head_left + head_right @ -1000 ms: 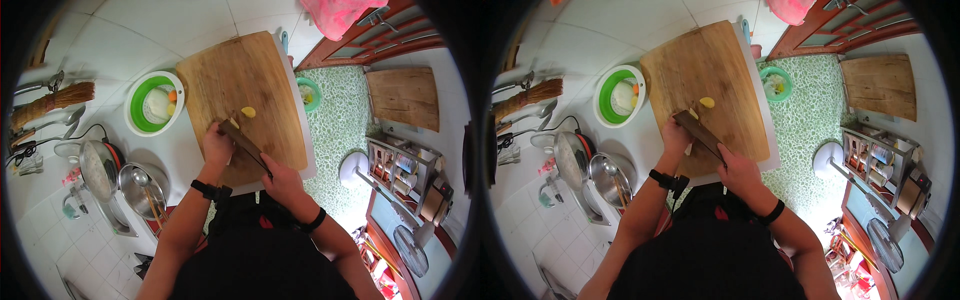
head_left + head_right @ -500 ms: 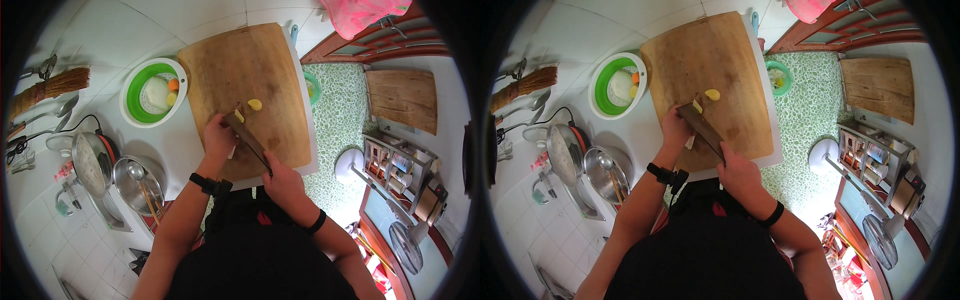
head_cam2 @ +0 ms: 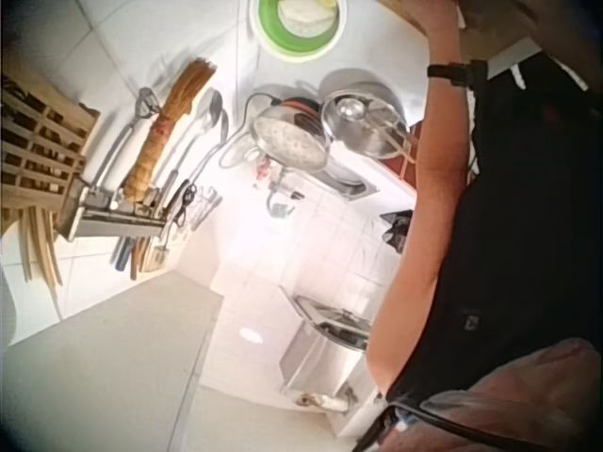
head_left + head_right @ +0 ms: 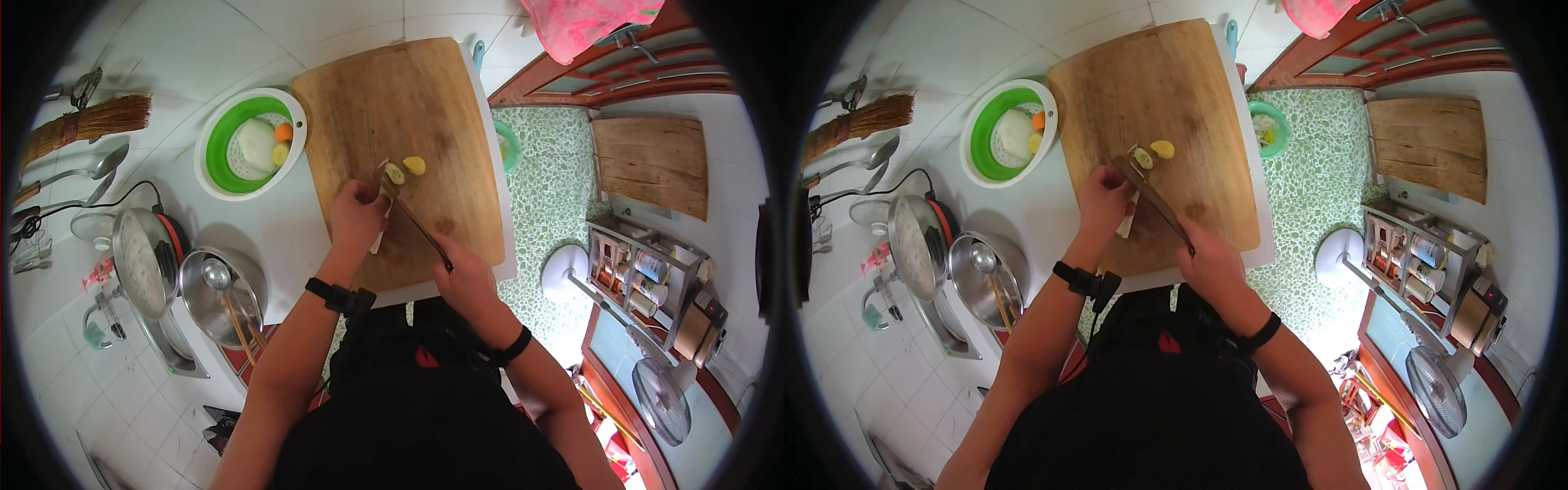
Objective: The recorder slices ginger on a wooden cutting board in a kitchen.
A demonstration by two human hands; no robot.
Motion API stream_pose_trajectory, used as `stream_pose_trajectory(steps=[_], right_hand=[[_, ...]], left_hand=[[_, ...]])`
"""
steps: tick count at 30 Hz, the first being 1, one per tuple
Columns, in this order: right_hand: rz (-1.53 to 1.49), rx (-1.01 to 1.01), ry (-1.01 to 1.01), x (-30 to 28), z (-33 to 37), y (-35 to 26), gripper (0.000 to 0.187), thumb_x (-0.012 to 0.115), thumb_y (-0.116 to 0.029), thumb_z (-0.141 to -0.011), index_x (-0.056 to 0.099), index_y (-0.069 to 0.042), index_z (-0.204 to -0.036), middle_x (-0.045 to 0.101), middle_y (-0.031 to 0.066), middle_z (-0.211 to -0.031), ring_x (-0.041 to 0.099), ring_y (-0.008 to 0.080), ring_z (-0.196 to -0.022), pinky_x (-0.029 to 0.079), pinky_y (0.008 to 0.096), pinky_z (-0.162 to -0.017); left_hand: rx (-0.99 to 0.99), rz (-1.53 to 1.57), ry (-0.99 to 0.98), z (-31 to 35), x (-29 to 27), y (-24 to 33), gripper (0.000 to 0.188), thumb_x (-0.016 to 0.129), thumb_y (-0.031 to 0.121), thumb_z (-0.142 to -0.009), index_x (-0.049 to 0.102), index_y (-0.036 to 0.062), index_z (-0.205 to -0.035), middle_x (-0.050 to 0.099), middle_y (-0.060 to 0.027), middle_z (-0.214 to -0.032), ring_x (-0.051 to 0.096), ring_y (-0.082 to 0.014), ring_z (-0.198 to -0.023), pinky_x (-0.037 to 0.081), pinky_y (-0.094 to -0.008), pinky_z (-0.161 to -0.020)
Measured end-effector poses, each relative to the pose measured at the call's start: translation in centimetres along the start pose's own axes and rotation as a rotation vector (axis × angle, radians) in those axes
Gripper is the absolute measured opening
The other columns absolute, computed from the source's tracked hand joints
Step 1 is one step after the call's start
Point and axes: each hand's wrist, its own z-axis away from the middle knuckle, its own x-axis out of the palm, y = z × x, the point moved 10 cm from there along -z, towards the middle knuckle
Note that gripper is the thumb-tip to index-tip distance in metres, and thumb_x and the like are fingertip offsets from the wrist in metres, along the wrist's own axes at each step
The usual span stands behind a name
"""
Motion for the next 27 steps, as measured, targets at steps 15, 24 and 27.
stream_pose_trajectory(steps=[15,24,27], right_hand=[[0.173,0.088,-0.126,1.2,-1.0,-1.3,0.044,0.061,-0.022,-0.093,0.062,-0.010,-0.135,0.073,0.0234,-0.093,0.071,0.0456,-0.087,0.056,0.0566,-0.078],[-0.007,-0.056,0.053,0.6,0.5,-0.5,0.043,0.062,-0.019,-0.092,0.063,-0.011,-0.134,0.073,0.0226,-0.091,0.070,0.0444,-0.083,0.057,0.0548,-0.077],[0.083,-0.063,0.014,0.0,1.9,-1.7,0.044,0.063,-0.020,-0.092,0.062,-0.012,-0.135,0.072,0.0213,-0.092,0.070,0.0436,-0.081,0.057,0.0545,-0.075]], left_hand=[[0.104,-0.003,-0.045,-0.1,-0.2,0.6,0.008,0.070,0.002,-0.088,0.063,-0.0017,-0.086,0.065,-0.0076,-0.069,0.066,-0.0167,-0.054,0.051,-0.0315,-0.049],[0.096,-0.059,-0.035,-0.1,-0.4,0.2,0.011,0.073,0.003,-0.084,0.063,-0.0030,-0.085,0.066,-0.0087,-0.067,0.067,-0.0180,-0.055,0.053,-0.0318,-0.052],[0.129,-0.108,-0.053,-0.6,-0.4,-0.1,0.009,0.072,0.001,-0.083,0.065,-0.0029,-0.086,0.067,-0.0087,-0.068,0.068,-0.0177,-0.057,0.054,-0.0312,-0.054]])
